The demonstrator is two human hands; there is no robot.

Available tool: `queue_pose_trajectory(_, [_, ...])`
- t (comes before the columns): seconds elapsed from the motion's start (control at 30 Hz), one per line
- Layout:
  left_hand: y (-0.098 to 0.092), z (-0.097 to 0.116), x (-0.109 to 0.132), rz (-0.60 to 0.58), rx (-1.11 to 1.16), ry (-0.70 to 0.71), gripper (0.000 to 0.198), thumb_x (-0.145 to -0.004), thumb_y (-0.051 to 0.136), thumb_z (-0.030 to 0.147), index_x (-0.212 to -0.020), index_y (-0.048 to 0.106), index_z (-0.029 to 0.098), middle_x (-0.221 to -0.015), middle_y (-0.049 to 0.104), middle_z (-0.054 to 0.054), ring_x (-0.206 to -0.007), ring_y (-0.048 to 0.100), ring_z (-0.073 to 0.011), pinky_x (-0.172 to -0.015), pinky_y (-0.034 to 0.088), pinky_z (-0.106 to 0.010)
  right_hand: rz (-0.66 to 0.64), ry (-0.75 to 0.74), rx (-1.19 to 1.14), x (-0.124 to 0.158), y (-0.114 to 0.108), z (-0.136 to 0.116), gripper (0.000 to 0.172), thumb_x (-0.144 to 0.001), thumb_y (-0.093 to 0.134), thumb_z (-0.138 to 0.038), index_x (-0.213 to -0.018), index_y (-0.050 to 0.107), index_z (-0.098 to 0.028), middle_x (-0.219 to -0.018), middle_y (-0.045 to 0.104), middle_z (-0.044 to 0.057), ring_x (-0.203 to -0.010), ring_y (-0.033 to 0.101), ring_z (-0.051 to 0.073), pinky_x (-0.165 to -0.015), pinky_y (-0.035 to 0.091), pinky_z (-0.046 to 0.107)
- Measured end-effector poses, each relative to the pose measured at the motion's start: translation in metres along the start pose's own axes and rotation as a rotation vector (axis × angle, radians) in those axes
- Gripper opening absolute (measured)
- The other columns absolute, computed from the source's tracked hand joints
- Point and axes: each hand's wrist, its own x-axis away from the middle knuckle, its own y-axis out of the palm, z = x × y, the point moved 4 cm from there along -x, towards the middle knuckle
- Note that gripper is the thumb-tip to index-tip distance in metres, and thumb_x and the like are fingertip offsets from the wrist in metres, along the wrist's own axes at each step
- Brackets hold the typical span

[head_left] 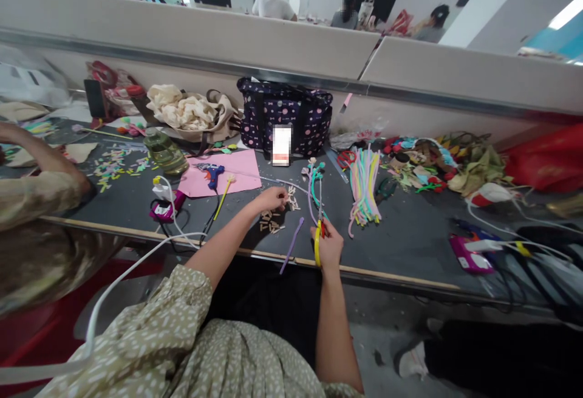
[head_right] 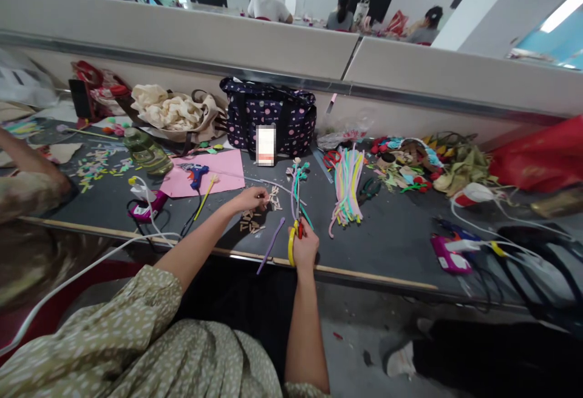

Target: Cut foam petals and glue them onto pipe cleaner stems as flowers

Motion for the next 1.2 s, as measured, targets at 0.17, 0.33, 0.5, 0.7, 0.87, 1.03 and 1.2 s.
queue_pose_trajectory(0.17, [-0.004, -0.007, 0.015, -0.106, -0.003, -0.080, 0.013, -0.069, 0.053, 0.012, -0.081, 0.054, 0.017, -0.072, 0.062, -0.002, -0.059, 0.064, -0.0160, -0.045, 0.042, -0.019, 0.002, 0.012, 0.004, 0.000, 0.001, 0.001, 0.065, -0.060, 0.070, -0.034, -0.119, 0.060, -0.009, -0.098, 0.070, 0.013, -0.079, 0.065, 0.019, -0.078, 0.050, 0.031])
queue_pose_trajectory(0.33, [-0.001, -0.006, 0.009, 0.030, 0.031, 0.038, 0.009, -0.075, 0.053, 0.019, -0.083, 0.055, 0.017, -0.078, 0.065, -0.003, -0.069, 0.062, -0.0144, -0.052, 0.045, -0.020, 0.002, 0.001, 0.022, 0.000, 0.002, 0.001, 0.064, -0.060, 0.070, -0.035, -0.118, 0.060, -0.007, -0.099, 0.069, 0.014, -0.081, 0.065, 0.019, -0.078, 0.050, 0.031])
queue_pose_trajectory(0.5, [0.008, 0.000, -0.006, 0.087, 0.069, 0.110, 0.011, -0.079, 0.049, 0.024, -0.083, 0.055, 0.016, -0.077, 0.065, -0.003, -0.073, 0.062, -0.0146, -0.055, 0.046, -0.021, -0.007, 0.003, 0.028, 0.000, 0.001, 0.002, 0.064, -0.062, 0.069, -0.036, -0.119, 0.059, -0.008, -0.102, 0.068, 0.015, -0.083, 0.065, 0.019, -0.079, 0.050, 0.031])
queue_pose_trajectory(0.7, [0.025, 0.000, -0.020, -0.006, 0.071, 0.102, 0.008, -0.077, 0.049, 0.018, -0.081, 0.055, 0.016, -0.077, 0.065, -0.003, -0.069, 0.062, -0.0141, -0.055, 0.046, -0.022, -0.004, -0.012, 0.079, -0.001, 0.000, -0.001, 0.062, -0.062, 0.069, -0.036, -0.118, 0.061, -0.009, -0.099, 0.069, 0.013, -0.081, 0.065, 0.019, -0.076, 0.051, 0.030])
queue_pose_trajectory(0.87, [0.014, 0.000, -0.023, 0.162, -0.089, 0.133, 0.013, -0.075, 0.049, 0.015, -0.084, 0.059, 0.017, -0.074, 0.065, -0.002, -0.069, 0.060, -0.0141, -0.064, 0.045, -0.024, -0.001, -0.011, 0.058, -0.001, 0.000, -0.002, 0.061, -0.062, 0.068, -0.036, -0.117, 0.061, -0.010, -0.098, 0.070, 0.012, -0.080, 0.065, 0.018, -0.076, 0.050, 0.030])
queue_pose_trajectory(1.03, [0.003, 0.010, -0.020, 0.235, -0.236, 0.195, 0.012, -0.075, 0.052, 0.017, -0.081, 0.062, 0.017, -0.071, 0.064, -0.002, -0.067, 0.058, -0.0146, -0.064, 0.042, -0.024, 0.019, -0.007, 0.052, 0.000, 0.000, -0.003, 0.062, -0.060, 0.069, -0.035, -0.116, 0.062, -0.010, -0.098, 0.070, 0.013, -0.080, 0.065, 0.019, -0.076, 0.051, 0.030])
queue_pose_trajectory(1.2, [0.015, 0.016, -0.017, 0.134, -0.295, 0.195, 0.013, -0.074, 0.054, 0.018, -0.082, 0.064, 0.018, -0.073, 0.065, -0.001, -0.069, 0.058, -0.0148, -0.064, 0.041, -0.023, 0.006, 0.003, 0.022, -0.001, 0.001, 0.000, 0.063, -0.060, 0.070, -0.036, -0.117, 0.061, -0.010, -0.099, 0.070, 0.012, -0.081, 0.065, 0.019, -0.077, 0.051, 0.031])
